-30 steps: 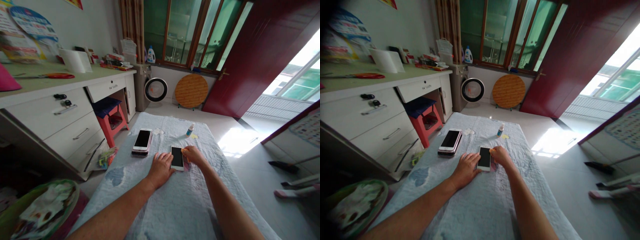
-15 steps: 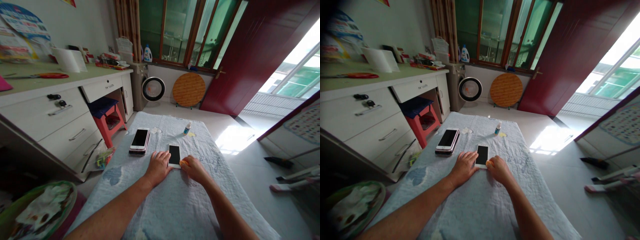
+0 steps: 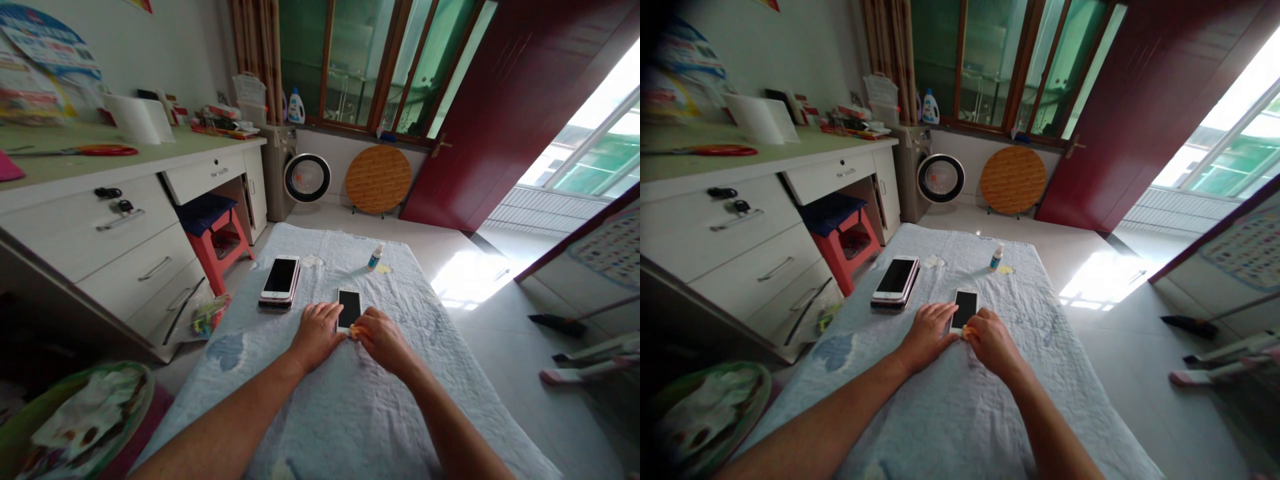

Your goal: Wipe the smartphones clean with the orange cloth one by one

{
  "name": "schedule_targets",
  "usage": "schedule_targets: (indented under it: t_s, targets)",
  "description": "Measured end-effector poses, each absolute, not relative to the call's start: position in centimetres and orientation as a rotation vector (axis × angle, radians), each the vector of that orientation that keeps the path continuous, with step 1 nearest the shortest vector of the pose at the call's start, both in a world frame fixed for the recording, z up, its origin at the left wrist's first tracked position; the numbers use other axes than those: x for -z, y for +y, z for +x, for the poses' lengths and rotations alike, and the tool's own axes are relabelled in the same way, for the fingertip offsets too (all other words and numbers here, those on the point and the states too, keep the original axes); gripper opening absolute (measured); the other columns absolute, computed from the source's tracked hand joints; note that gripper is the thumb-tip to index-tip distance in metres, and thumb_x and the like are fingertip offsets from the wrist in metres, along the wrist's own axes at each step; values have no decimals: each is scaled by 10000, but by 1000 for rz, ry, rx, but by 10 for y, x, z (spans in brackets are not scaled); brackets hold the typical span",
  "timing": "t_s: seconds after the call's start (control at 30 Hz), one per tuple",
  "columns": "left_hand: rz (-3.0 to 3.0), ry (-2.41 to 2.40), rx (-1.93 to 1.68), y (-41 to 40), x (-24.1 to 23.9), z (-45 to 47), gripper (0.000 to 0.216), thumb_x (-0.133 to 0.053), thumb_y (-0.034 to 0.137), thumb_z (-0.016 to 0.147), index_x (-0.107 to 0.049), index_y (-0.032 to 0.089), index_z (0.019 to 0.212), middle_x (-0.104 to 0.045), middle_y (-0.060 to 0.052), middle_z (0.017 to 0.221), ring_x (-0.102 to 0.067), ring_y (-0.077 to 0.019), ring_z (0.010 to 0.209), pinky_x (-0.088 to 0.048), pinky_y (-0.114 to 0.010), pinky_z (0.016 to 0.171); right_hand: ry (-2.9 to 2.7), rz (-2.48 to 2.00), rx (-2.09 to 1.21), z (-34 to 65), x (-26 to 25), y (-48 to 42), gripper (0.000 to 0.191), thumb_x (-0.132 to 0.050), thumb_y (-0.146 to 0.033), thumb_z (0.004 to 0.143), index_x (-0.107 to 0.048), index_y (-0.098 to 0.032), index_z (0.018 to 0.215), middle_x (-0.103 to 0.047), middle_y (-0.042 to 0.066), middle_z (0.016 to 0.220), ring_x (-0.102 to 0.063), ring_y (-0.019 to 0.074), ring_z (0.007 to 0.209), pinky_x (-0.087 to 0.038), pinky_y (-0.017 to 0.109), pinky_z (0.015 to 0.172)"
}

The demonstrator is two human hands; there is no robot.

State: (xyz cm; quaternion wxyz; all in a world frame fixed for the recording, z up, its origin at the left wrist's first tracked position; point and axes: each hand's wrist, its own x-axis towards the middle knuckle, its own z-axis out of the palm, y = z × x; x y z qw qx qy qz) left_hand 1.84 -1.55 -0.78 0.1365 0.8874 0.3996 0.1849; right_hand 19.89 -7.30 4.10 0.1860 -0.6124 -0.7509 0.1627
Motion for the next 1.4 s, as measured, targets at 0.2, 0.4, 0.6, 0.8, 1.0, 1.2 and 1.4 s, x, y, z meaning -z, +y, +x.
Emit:
schedule_targets:
  t_s: [0.2, 0.4, 0.6, 0.8, 1.0, 1.2, 1.4]
  targets:
    - [2551, 1158, -524, -15, 6, 19, 481, -600, 457, 879, -539, 226, 1296, -523, -95, 1406, -450, -278, 1296, -282, -493, 1100, -2114, -1821, -336, 201, -29, -59, 148, -509, -134, 836, -652, -173, 828, -560, 44, 864, -520, 155, 828, -372, 246, 775]
    - [2544, 1154, -532, -16, 4, 19, 473, -626, 420, 868, -545, 224, 1290, -528, -90, 1400, -443, -277, 1300, -272, -492, 1106, -2045, -1958, -261, 212, -26, -20, 178, -507, -179, 856, -682, -171, 885, -580, 51, 870, -531, 155, 855, -360, 238, 794]
    - [2538, 1136, -557, -15, 3, 18, 487, -643, 427, 857, -553, 211, 1284, -543, -90, 1381, -453, -275, 1277, -274, -480, 1099, -1981, -2081, -168, 212, -23, 11, 235, -468, -236, 902, -696, -182, 897, -596, 63, 861, -551, 158, 845, -358, 238, 765]
    - [2542, 1136, -542, -15, 3, 18, 464, -627, 429, 870, -551, 222, 1278, -539, -83, 1386, -458, -278, 1259, -269, -497, 1095, -2047, -2057, -120, 193, -21, 26, 244, -460, -234, 910, -696, -181, 941, -617, 75, 918, -561, 165, 878, -361, 240, 803]
    - [2557, 1157, -540, -14, 7, 20, 454, -604, 434, 888, -541, 232, 1289, -533, -70, 1395, -446, -281, 1275, -256, -526, 1102, -2155, -1903, -123, 181, -15, 33, 255, -454, -232, 915, -704, -182, 916, -639, 71, 905, -569, 169, 921, -368, 241, 864]
    - [2583, 1177, -539, -15, 13, 22, 449, -614, 400, 887, -535, 231, 1295, -530, -77, 1398, -447, -284, 1281, -238, -541, 1112, -2223, -2027, -111, 178, -25, 51, 279, -463, -234, 889, -719, -158, 973, -677, 125, 975, -600, 203, 962, -405, 266, 855]
    - [2576, 1188, -560, -19, 11, 21, 450, -618, 367, 888, -514, 242, 1307, -530, -83, 1399, -448, -277, 1282, -233, -553, 1108, -2270, -2118, -289, 175, -33, 74, 275, -496, -158, 821, -751, -165, 921, -722, 107, 847, -658, 190, 834, -440, 233, 732]
